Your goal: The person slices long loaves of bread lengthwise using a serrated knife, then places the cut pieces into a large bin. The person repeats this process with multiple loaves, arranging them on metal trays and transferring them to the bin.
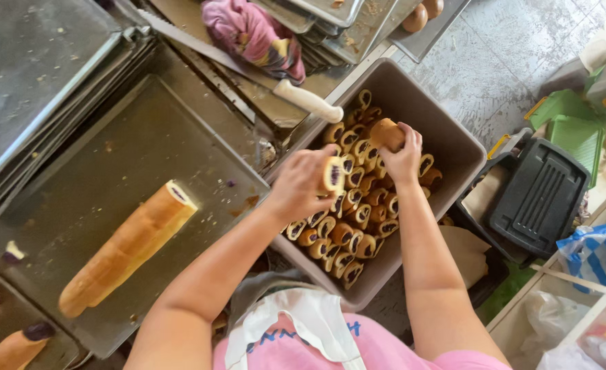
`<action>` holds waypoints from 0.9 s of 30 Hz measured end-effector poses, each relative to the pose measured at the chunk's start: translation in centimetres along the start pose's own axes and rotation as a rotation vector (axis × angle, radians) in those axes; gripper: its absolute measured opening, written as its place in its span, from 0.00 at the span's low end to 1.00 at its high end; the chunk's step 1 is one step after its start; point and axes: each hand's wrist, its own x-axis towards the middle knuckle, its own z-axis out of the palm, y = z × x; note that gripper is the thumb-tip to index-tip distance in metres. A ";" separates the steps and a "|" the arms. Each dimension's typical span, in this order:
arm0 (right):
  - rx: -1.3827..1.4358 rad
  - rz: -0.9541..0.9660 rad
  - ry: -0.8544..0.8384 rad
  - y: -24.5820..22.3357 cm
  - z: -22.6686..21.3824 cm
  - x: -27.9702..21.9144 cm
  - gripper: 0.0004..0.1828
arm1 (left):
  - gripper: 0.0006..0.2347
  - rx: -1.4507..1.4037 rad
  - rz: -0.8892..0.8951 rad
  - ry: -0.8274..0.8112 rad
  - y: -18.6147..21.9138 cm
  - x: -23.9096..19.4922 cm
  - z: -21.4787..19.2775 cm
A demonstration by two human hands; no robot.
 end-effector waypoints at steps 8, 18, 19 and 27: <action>-0.266 0.094 -0.030 10.1 10.8 6.1 0.29 | 0.43 0.285 -0.159 -0.229 -8.3 15.7 18.9; -0.413 0.269 -0.285 9.2 10.6 5.6 0.42 | 0.34 0.295 -0.374 -0.483 -13.5 19.1 24.7; -0.377 0.262 -0.289 9.1 10.5 5.9 0.46 | 0.34 0.281 -0.425 -0.521 -13.8 19.3 24.5; -0.004 -0.075 0.067 1.7 4.6 -0.8 0.33 | 0.32 -0.279 -0.459 -0.331 -5.5 11.0 13.8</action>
